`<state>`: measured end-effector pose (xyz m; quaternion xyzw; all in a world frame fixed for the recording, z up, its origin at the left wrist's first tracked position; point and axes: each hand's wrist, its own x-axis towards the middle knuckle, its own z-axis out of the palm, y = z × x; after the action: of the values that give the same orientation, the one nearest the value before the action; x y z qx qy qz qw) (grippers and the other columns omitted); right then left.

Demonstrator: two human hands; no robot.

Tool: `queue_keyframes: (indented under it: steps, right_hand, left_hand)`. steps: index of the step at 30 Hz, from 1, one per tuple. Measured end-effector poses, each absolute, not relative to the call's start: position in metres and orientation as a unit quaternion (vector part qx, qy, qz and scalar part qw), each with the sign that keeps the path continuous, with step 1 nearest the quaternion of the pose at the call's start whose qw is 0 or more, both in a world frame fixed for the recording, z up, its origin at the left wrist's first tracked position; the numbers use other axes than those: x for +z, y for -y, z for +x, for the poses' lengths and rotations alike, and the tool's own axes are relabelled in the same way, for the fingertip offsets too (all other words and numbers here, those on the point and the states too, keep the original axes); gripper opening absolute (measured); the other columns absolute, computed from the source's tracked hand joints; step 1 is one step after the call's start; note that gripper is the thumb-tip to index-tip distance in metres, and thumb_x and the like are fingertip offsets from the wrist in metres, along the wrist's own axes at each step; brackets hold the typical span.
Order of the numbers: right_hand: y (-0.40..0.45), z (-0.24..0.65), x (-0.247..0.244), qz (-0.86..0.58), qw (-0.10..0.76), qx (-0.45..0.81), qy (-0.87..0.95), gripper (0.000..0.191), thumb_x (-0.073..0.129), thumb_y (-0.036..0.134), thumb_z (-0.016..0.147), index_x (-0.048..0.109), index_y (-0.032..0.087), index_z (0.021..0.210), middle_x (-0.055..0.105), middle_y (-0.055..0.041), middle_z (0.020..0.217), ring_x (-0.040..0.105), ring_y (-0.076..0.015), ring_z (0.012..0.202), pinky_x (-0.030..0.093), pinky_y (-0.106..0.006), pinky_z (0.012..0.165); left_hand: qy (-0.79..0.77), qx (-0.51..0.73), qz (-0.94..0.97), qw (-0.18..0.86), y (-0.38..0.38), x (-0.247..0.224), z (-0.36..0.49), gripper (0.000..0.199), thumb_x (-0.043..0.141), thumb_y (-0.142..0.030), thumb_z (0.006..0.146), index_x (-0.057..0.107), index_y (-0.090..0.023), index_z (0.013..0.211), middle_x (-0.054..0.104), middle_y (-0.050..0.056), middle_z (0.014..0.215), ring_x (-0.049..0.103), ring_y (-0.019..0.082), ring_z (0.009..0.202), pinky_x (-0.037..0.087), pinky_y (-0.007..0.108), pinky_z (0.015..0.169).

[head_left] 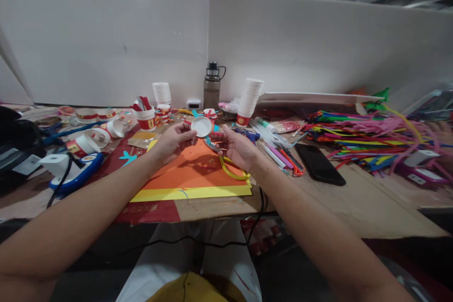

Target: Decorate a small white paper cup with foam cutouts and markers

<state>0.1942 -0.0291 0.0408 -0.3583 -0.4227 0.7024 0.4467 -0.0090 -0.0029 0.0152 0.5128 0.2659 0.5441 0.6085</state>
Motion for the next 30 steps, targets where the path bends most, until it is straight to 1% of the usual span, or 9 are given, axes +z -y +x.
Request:
queue_keyframes:
  steps: [5, 14, 16, 19, 22, 24, 26, 28, 30]
  right_hand:
    - [0.029, 0.197, 0.040, -0.338, 0.439, 0.702, 0.447, 0.037, 0.052, 0.048, 0.092, 0.067, 0.014, 0.086, 0.063, -0.0033, 0.078, 0.052, -0.0098, 0.065, 0.035, -0.021, 0.053]
    - [0.023, 0.199, 0.035, -0.368, 0.471, 0.662, 0.452, 0.031, 0.062, 0.048, 0.083, 0.062, 0.017, 0.086, 0.061, -0.0023, 0.082, 0.050, -0.0094, 0.061, 0.037, -0.022, 0.052]
    - [0.020, 0.200, 0.033, -0.389, 0.515, 0.596, 0.478, 0.029, 0.065, 0.046, 0.080, 0.060, 0.018, 0.084, 0.059, -0.0007, 0.080, 0.049, -0.0093, 0.061, 0.036, -0.022, 0.052]
    - [0.010, 0.213, 0.033, -0.450, 0.581, 0.415, 0.537, 0.021, 0.067, 0.036, 0.076, 0.055, 0.019, 0.075, 0.053, 0.0032, 0.068, 0.047, -0.0097, 0.059, 0.037, -0.022, 0.056]
    - [-0.001, 0.240, 0.040, -0.537, 0.570, 0.194, 0.592, 0.016, 0.062, 0.034, 0.079, 0.059, 0.018, 0.075, 0.059, 0.0003, 0.071, 0.051, -0.0125, 0.065, 0.041, -0.026, 0.065]
    - [-0.007, 0.260, 0.043, -0.618, 0.493, 0.062, 0.608, 0.019, 0.056, 0.034, 0.084, 0.063, 0.017, 0.082, 0.067, -0.0054, 0.081, 0.058, -0.0165, 0.074, 0.043, -0.029, 0.071]
    - [-0.011, 0.277, 0.044, -0.716, 0.341, -0.003, 0.609, 0.028, 0.051, 0.036, 0.088, 0.068, 0.014, 0.086, 0.070, -0.0139, 0.089, 0.063, -0.0236, 0.085, 0.043, -0.034, 0.076]
    - [-0.015, 0.284, 0.039, -0.769, 0.183, 0.001, 0.613, 0.041, 0.049, 0.044, 0.090, 0.070, 0.010, 0.092, 0.069, -0.0230, 0.098, 0.065, -0.0307, 0.095, 0.044, -0.037, 0.079]
    - [-0.017, 0.284, 0.032, -0.779, 0.104, 0.028, 0.618, 0.050, 0.051, 0.051, 0.088, 0.071, 0.007, 0.100, 0.068, -0.0268, 0.105, 0.065, -0.0346, 0.100, 0.046, -0.039, 0.080]
  left_hand:
    - [-0.265, 0.551, 0.499, 0.615, 0.004, 0.016, -0.008, 0.025, 0.082, -0.021, 0.067, 0.063, -0.012, 0.081, 0.062, 0.000, 0.072, 0.057, 0.007, 0.060, 0.048, 0.020, 0.061]
    - [-0.274, 0.543, 0.490, 0.624, 0.003, 0.016, -0.008, 0.024, 0.082, -0.021, 0.066, 0.063, -0.013, 0.079, 0.060, -0.001, 0.067, 0.056, 0.008, 0.059, 0.047, 0.020, 0.059]
    - [-0.284, 0.545, 0.487, 0.621, 0.003, 0.016, -0.008, 0.024, 0.082, -0.021, 0.065, 0.063, -0.013, 0.077, 0.061, -0.001, 0.068, 0.055, 0.007, 0.059, 0.045, 0.018, 0.055]
    - [-0.297, 0.550, 0.482, 0.614, 0.002, 0.017, -0.010, 0.024, 0.083, -0.020, 0.063, 0.063, -0.014, 0.077, 0.061, -0.001, 0.067, 0.054, 0.006, 0.059, 0.041, 0.016, 0.052]
    - [-0.284, 0.556, 0.478, 0.618, 0.001, 0.017, -0.011, 0.025, 0.083, -0.018, 0.061, 0.066, -0.013, 0.079, 0.064, 0.000, 0.071, 0.054, 0.006, 0.060, 0.042, 0.016, 0.053]
    - [-0.278, 0.564, 0.473, 0.617, -0.001, 0.017, -0.012, 0.027, 0.084, -0.017, 0.060, 0.066, -0.013, 0.080, 0.066, 0.002, 0.077, 0.057, 0.007, 0.064, 0.044, 0.017, 0.055]
    - [-0.279, 0.573, 0.471, 0.610, -0.002, 0.017, -0.012, 0.028, 0.084, -0.017, 0.058, 0.067, -0.013, 0.080, 0.068, 0.003, 0.080, 0.059, 0.008, 0.067, 0.047, 0.018, 0.059]
    - [-0.279, 0.584, 0.475, 0.596, -0.003, 0.017, -0.013, 0.029, 0.085, -0.017, 0.057, 0.066, -0.014, 0.079, 0.068, 0.002, 0.080, 0.061, 0.009, 0.068, 0.049, 0.020, 0.064]
    - [-0.276, 0.592, 0.493, 0.574, -0.004, 0.016, -0.014, 0.030, 0.086, -0.017, 0.056, 0.067, -0.015, 0.080, 0.068, 0.001, 0.077, 0.062, 0.010, 0.069, 0.050, 0.022, 0.067]
